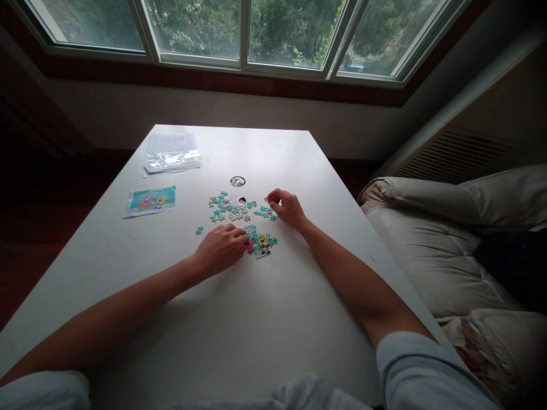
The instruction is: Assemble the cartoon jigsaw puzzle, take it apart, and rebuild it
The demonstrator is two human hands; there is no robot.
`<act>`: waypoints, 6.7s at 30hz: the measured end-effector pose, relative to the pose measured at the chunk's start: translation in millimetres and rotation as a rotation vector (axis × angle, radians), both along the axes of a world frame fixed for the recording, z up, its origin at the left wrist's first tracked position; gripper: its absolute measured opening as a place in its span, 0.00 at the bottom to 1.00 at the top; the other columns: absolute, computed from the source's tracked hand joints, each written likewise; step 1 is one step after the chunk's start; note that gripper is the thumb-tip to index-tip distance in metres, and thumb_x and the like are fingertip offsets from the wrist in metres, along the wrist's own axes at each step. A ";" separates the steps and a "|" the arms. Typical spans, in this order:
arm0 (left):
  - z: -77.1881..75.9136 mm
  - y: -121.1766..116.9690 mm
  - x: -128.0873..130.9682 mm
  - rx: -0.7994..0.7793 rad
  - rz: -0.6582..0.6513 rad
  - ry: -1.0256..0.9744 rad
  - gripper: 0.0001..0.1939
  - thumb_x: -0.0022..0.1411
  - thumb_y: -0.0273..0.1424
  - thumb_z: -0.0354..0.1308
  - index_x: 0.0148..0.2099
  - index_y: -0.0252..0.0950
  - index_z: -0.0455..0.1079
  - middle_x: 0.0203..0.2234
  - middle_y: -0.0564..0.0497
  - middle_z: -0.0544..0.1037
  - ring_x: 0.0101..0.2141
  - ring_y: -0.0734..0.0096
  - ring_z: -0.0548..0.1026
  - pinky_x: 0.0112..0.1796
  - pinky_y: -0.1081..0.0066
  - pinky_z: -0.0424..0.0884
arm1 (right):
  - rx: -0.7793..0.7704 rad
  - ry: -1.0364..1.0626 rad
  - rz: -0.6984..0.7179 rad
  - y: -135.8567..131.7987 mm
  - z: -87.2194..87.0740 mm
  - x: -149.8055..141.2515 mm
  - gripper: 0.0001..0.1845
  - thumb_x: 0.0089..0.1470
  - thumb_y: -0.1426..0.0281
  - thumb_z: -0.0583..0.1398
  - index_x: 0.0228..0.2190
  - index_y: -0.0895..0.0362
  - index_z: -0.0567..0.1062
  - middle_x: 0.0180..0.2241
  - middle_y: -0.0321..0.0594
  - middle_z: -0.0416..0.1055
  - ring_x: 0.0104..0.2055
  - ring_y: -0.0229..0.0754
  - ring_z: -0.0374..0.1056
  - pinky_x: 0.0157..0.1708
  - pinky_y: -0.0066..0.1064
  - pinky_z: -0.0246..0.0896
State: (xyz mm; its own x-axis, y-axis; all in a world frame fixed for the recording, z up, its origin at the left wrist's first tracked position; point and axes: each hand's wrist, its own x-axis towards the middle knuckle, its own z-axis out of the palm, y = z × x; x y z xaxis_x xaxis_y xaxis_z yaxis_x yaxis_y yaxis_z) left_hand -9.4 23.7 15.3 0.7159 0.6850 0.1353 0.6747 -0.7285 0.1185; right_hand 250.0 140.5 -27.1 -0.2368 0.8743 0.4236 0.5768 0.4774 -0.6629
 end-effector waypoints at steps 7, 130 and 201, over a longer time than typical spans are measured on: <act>2.5 -0.3 -1.8 0.016 -0.054 0.053 0.11 0.70 0.30 0.53 0.50 0.39 0.74 0.48 0.45 0.79 0.49 0.57 0.73 0.47 0.60 0.67 | -0.035 0.043 -0.053 3.5 2.3 8.4 0.06 0.53 0.70 0.60 0.34 0.55 0.77 0.29 0.36 0.75 0.31 0.39 0.67 0.35 0.32 0.59; -2.6 98.5 -55.0 -0.122 -0.185 -0.080 0.10 0.67 0.36 0.56 0.45 0.44 0.78 0.41 0.47 0.77 0.42 0.62 0.71 0.46 0.63 0.65 | 0.029 -0.327 0.228 6.7 -21.4 5.5 0.24 0.64 0.61 0.59 0.60 0.50 0.72 0.63 0.44 0.67 0.66 0.49 0.62 0.65 0.45 0.60; -32.2 63.4 13.0 -0.311 0.334 -0.446 0.07 0.59 0.34 0.59 0.37 0.40 0.77 0.30 0.53 0.81 0.31 0.67 0.76 0.32 0.70 0.66 | 0.077 -0.430 0.434 -0.3 -17.0 3.1 0.33 0.57 0.51 0.65 0.61 0.45 0.70 0.68 0.45 0.59 0.73 0.57 0.47 0.69 0.60 0.43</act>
State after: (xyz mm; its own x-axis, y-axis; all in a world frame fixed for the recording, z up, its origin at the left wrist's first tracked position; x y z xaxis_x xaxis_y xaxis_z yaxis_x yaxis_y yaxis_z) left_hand 3.6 87.1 -17.0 0.3776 0.9169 0.1294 0.6968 -0.3734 0.6125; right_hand 253.1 140.1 -44.0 -0.7284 0.6301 0.2691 0.5269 0.7662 -0.3679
